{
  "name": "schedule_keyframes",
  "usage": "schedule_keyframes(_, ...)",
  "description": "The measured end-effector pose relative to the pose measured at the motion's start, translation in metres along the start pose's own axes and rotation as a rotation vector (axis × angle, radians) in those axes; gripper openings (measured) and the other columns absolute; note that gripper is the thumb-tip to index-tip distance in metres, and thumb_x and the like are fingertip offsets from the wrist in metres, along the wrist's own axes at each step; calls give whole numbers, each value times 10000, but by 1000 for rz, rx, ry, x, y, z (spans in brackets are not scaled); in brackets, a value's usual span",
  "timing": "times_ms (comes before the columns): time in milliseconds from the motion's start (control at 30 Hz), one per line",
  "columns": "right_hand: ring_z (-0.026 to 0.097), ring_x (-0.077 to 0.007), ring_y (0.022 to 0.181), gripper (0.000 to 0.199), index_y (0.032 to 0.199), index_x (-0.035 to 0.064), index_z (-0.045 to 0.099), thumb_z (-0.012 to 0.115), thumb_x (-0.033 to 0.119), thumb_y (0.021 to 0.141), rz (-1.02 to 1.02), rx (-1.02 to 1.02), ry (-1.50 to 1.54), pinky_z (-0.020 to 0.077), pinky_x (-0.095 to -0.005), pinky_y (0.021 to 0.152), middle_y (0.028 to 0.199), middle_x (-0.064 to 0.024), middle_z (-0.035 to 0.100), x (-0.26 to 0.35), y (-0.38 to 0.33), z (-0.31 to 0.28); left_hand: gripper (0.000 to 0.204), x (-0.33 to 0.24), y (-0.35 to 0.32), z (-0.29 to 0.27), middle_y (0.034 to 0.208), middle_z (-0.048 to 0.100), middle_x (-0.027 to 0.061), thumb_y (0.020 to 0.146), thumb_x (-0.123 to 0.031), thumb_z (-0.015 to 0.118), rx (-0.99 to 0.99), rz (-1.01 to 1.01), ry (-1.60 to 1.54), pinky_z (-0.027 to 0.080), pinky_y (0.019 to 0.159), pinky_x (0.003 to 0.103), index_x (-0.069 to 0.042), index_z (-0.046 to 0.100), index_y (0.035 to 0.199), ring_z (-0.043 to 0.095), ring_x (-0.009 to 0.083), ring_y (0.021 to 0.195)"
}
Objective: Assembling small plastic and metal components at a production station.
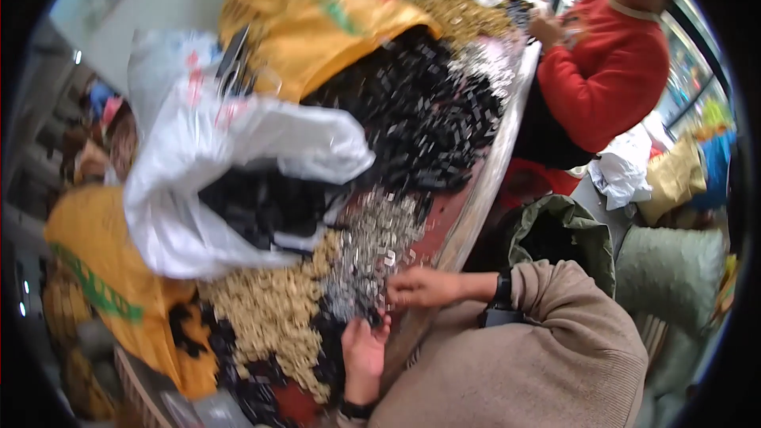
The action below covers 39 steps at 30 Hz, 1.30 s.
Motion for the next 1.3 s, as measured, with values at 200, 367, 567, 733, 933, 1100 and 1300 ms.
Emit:
schedule_keyframes(200, 421, -52, 697, 168, 760, 30, 463, 467, 177, 843, 195, 121, 370, 376, -214, 635, 709, 27, 461, 4, 10, 8, 256, -7, 2, 0, 965, 538, 107, 822, -82, 452, -64, -35, -41, 461, 705, 240, 24, 451, 1055, 557, 197, 841)
schedule_keyframes(367, 387, -33, 661, 174, 766, 42, 457, 470, 198, 843, 279, 93, 455, 339, -187, 586, 698, 43, 440, 0, 16, 19, 277, -5, 1, -6, 968, 546, 77, 825, -130, 476, -52, -74, -25, 456, 698, 217, 11, 465, 1063, 561, 170, 838)
schedule_keyframes(567, 370, -25, 609, 166, 761, 40, 452, 475, 184, 841, 306, 105, 398, 328, -188, 533, 679, 56, 431, 0, 19, 19, 284, 1, 5, -13, 952, 556, 69, 825, -159, 487, -68, -125, -40, 455, 693, 212, 7, 479, 1055, 566, 159, 818)
schedule_keyframes(733, 393, -61, 562, 139, 754, 36, 453, 509, 148, 816, 166, 42, 85, 337, -208, 495, 650, 24, 441, 9, 22, 14, 279, 5, 7, -12, 938, 563, 63, 824, -162, 491, -35, -147, -19, 455, 691, 213, 2, 487, 1051, 568, 151, 802)
schedule_keyframes(933, 480, -198, 539, 92, 747, 34, 457, 539, 71, 768, -71, 54, -257, 377, -274, 486, 648, -69, 477, 22, 24, 15, 260, 6, 6, -11, 945, 562, 80, 832, -144, 467, -34, -160, 2, 465, 684, 222, 5, 478, 1045, 573, 170, 799)
schedule_keyframes(1100, 499, -269, 563, 92, 749, 38, 458, 549, 44, 737, -170, 55, -344, 390, -313, 489, 657, -97, 485, 24, 20, 17, 280, 9, 5, -11, 939, 565, 49, 815, -147, 504, -43, -165, 14, 448, 699, 214, -9, 489, 1059, 566, 133, 796)
schedule_keyframes(1300, 497, -267, 548, 124, 757, 44, 453, 564, 37, 703, -269, 81, -497, 380, -332, 456, 640, -90, 471, 34, 19, 20, 274, 10, 4, -11, 939, 564, 45, 810, -144, 512, -37, -151, 16, 445, 709, 216, -8, 498, 1047, 564, 132, 805)
Point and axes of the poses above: each hand's wrist, its own y-axis towards the middle knuckle, its own z-axis out of the palm, x = y × z, the point moved 5 cm from there along y, towards the middle knuckle
